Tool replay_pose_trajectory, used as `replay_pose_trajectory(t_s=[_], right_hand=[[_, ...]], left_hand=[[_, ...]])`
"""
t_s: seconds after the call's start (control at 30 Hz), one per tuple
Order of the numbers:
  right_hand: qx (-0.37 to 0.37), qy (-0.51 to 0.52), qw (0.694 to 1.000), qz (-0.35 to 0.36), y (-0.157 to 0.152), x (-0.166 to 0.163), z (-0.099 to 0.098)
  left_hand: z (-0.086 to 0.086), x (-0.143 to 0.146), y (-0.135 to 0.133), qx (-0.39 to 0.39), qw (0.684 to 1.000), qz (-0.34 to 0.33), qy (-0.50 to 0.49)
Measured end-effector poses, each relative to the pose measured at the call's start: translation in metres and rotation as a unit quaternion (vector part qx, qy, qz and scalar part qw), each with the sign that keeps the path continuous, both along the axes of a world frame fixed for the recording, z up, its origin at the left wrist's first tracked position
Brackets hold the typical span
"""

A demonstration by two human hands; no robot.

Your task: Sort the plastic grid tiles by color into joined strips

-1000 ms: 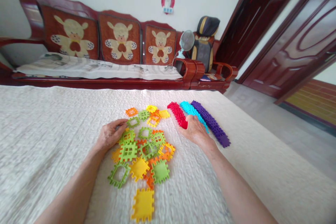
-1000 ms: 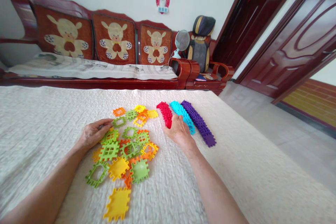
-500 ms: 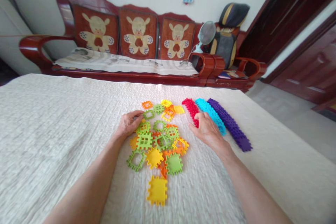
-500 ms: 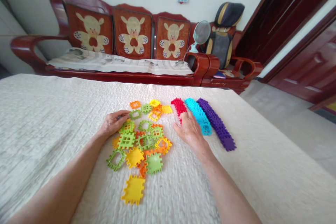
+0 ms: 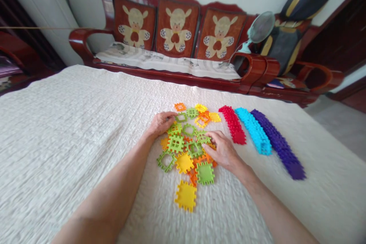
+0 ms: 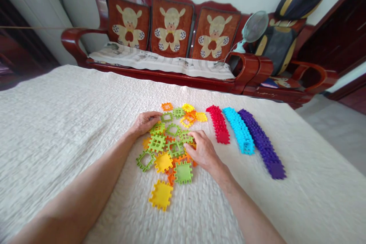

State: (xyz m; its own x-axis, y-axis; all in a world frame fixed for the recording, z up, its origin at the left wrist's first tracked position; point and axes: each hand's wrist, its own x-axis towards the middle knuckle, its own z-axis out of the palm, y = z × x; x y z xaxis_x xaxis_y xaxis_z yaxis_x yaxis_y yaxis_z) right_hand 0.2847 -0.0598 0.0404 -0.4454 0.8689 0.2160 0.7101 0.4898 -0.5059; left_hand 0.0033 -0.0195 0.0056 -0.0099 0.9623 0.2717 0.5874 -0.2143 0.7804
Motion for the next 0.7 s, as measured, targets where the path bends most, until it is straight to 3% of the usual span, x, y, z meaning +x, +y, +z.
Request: replay_pose_trajectory(t_s=[0.1, 0.27, 0.33, 0.47, 0.7], right_hand=[[-0.003, 0.083, 0.996, -0.026, 0.001, -0.012, -0.007], [-0.101, 0.228, 0.968, -0.001, 0.003, -0.014, -0.013], [-0.113, 0.224, 0.968, 0.023, 0.004, -0.009, -0.012], [-0.063, 0.141, 0.987, 0.048, 0.004, -0.004, -0.01], [-0.003, 0.131, 0.991, 0.022, 0.004, -0.012, -0.017]], left_hand=[[0.001, 0.0, 0.0, 0.004, 1.0, 0.026, -0.014], [0.002, 0.0, 0.003, 0.034, 0.994, 0.099, -0.011], [0.002, 0.0, 0.003, 0.031, 0.994, 0.101, -0.009], [0.004, 0.0, 0.001, 0.025, 0.997, 0.066, 0.008], [0.009, 0.001, -0.003, 0.011, 0.997, 0.055, 0.055]])
